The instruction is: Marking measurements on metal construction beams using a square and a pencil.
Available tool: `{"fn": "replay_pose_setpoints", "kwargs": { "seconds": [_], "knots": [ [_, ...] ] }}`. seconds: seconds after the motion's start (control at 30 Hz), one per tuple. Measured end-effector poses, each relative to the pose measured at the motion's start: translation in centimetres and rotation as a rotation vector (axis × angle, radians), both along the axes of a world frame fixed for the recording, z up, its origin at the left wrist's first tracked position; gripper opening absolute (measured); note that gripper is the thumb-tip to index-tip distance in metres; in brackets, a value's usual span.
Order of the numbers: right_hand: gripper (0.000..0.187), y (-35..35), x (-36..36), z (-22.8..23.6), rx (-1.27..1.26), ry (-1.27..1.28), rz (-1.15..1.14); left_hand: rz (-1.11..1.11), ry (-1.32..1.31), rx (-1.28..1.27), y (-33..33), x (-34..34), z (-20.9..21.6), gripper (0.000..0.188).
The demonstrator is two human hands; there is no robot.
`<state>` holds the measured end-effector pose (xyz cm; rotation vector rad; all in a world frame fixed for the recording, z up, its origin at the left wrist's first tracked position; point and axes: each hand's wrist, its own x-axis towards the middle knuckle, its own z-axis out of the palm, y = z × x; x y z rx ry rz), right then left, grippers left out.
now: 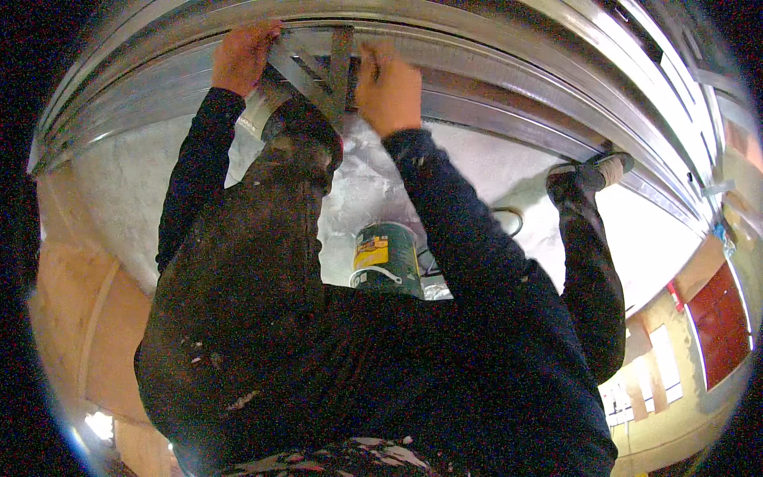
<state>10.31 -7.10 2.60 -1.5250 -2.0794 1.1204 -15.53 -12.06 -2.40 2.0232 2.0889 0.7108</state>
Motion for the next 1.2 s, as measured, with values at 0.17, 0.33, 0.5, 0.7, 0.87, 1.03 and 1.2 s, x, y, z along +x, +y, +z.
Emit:
{"fn": "replay_pose_setpoints", "kwargs": {
  "seconds": [0.17, 0.33, 0.5, 0.7, 0.87, 1.03, 1.2],
  "knots": [
    [0.019, 3.6, -1.8, -0.9, 0.12, 0.092, -0.035, 0.031, -0.03, -0.007, 0.3, 0.2, -0.3, 0.016],
    [0.019, -3.4, 1.8, -0.7, -0.127, -0.192, 0.226, 0.029, -0.091, 0.005, -0.1, 0.3, 0.2, 0.017],
    [0.027, -8.0, 3.3, -0.7, -0.277, -0.039, 0.103, 0.038, -0.156, -0.151, 0.2, -0.6, 0.2, 0.02],
    [0.029, -8.3, 2.4, -1.1, -0.181, 0.031, 0.206, 0.048, -0.153, -0.124, 0.1, -1.5, 0.2, 0.019],
    [0.028, -8.7, 2.4, -1.2, -0.158, 0.054, 0.189, 0.009, -0.067, -0.086, 0.1, -1.5, 0.5, 0.018],
    [0.028, -8.7, 2.4, -1.4, -0.181, 0.063, 0.17, 0.029, -0.06, -0.154, -0.1, -1.7, 0.0, 0.025],
    [0.027, -8.8, 2.8, -1.6, -0.196, 0.063, 0.171, 0.062, -0.069, -0.154, 0.0, -0.7, 0.4, 0.023]
  ]
}}
